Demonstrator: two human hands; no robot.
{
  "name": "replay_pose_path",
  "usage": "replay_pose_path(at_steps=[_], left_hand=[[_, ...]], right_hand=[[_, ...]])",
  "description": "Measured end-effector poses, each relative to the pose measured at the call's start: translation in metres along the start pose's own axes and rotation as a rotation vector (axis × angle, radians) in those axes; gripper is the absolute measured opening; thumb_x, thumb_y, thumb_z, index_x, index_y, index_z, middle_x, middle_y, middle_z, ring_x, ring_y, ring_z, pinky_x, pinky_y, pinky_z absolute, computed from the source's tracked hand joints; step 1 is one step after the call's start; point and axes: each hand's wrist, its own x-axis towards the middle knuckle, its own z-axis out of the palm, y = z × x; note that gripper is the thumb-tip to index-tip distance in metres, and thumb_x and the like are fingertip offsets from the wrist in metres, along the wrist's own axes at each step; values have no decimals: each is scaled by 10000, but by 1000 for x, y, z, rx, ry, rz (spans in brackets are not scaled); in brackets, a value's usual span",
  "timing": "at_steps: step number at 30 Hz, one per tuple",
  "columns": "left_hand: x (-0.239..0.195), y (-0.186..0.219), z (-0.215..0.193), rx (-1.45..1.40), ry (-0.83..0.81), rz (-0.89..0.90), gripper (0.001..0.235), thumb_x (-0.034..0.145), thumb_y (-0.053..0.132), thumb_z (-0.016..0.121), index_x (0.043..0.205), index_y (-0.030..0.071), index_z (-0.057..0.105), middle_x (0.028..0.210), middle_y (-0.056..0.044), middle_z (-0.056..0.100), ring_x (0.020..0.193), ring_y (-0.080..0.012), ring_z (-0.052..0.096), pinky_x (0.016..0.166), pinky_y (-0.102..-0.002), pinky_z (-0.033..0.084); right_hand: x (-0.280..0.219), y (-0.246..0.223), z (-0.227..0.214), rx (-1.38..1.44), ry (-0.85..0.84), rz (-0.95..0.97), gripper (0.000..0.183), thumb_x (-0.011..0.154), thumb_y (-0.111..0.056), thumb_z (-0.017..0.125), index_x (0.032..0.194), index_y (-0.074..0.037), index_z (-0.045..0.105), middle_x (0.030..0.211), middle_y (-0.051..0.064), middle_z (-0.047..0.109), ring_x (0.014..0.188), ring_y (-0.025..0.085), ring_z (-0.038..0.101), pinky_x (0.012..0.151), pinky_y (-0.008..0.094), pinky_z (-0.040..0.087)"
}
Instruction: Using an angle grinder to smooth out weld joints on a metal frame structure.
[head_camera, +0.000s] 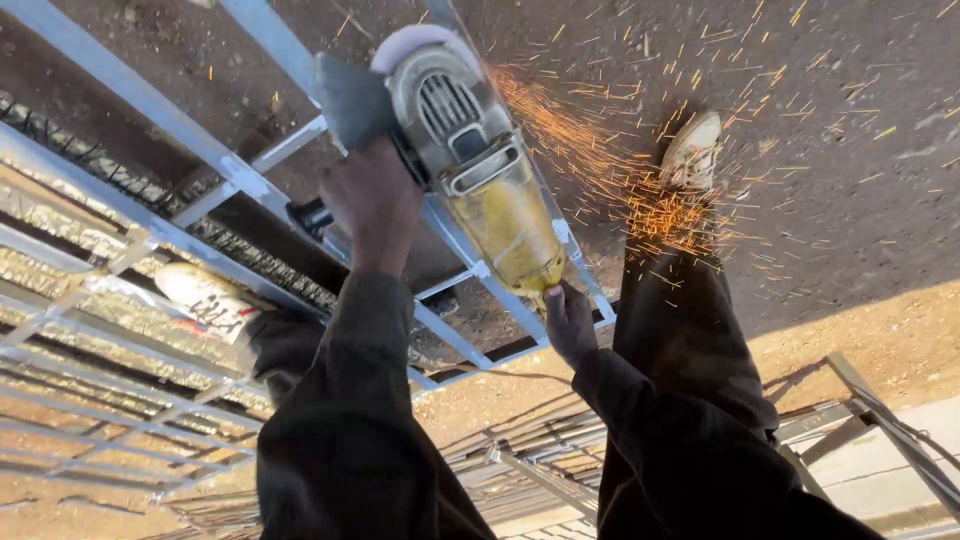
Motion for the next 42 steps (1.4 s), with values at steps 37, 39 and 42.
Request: replay_pose_path(at_steps=[37, 39, 42], left_hand=[[16, -34, -9, 123, 11, 19, 154, 795, 131, 786, 672, 147, 694, 562, -66, 652, 600, -336, 748, 573, -387, 513], [14, -31, -8, 117, 16, 21, 143, 772, 141, 782, 661, 147, 693, 546, -65, 634, 577, -342, 737, 554, -402, 479], [18, -24, -9, 79, 53, 34, 151, 743, 115, 770, 620, 151, 690, 522, -74, 623, 567, -354, 734, 562, -401, 454]], right_hand=[[3, -15, 53, 112, 72, -34, 651, 1096, -500, 335, 814, -10, 658, 667, 226, 625, 722, 294, 663, 669, 474, 540], [5, 16, 59, 139, 97, -15, 635, 1095, -487, 337, 818, -19, 665, 676, 192, 640, 719, 278, 665, 682, 458, 554], [7, 21, 60, 166, 104, -18, 601, 1088, -456, 338, 837, -29, 678, 677, 162, 652, 710, 255, 673, 688, 435, 577]])
